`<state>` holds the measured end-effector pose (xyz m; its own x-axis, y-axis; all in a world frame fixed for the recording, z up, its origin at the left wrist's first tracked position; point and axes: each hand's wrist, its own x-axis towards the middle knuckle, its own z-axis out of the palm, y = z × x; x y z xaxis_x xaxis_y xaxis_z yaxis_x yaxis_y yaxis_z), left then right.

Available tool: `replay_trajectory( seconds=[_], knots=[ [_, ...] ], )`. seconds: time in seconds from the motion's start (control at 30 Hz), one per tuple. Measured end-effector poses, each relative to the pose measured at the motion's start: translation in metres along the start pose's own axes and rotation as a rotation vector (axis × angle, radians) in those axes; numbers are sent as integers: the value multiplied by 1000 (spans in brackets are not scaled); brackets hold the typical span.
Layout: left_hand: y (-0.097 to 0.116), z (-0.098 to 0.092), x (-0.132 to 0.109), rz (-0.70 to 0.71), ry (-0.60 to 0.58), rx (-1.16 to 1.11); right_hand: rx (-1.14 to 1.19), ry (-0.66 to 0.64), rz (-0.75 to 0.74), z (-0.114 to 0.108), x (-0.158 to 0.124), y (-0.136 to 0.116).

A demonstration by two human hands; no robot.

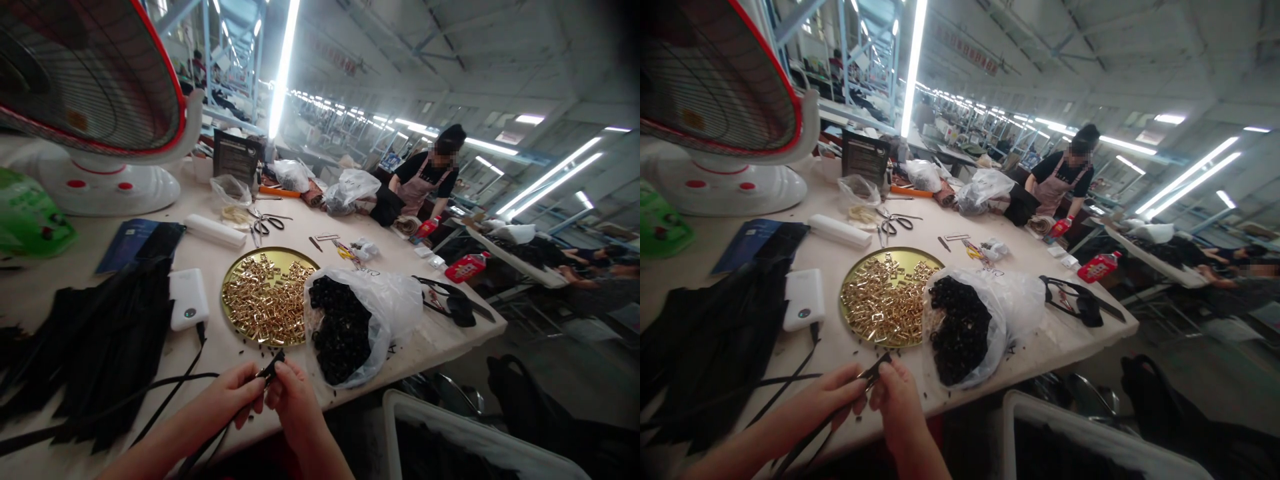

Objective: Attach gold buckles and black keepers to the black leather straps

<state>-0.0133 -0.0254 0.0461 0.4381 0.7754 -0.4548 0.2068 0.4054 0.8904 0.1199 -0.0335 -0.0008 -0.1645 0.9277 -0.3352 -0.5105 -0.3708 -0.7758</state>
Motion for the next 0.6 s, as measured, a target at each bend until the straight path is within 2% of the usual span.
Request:
replay_trajectory(
  seconds=[0.07, 0.23, 0.3, 0.37, 0.47, 0.6],
  knots=[
    [-1, 0, 0, 0, 4, -6, 7, -8, 10, 1, 0, -1],
    [-1, 4, -1, 16, 68, 20, -271, 56, -118, 1, -5, -7],
    [2, 6, -4, 3, 72, 28, -217, 22, -87, 0, -6, -9],
    [6, 8, -7, -19, 59, 20, -67, -19, 12, -2, -6, -8],
    [7, 8, -9, -43, 64, 11, 120, -6, 140, -2, -4, -5],
    [3, 8, -4, -41, 70, 33, 126, 12, 95, -2, -4, -2]
  ],
)
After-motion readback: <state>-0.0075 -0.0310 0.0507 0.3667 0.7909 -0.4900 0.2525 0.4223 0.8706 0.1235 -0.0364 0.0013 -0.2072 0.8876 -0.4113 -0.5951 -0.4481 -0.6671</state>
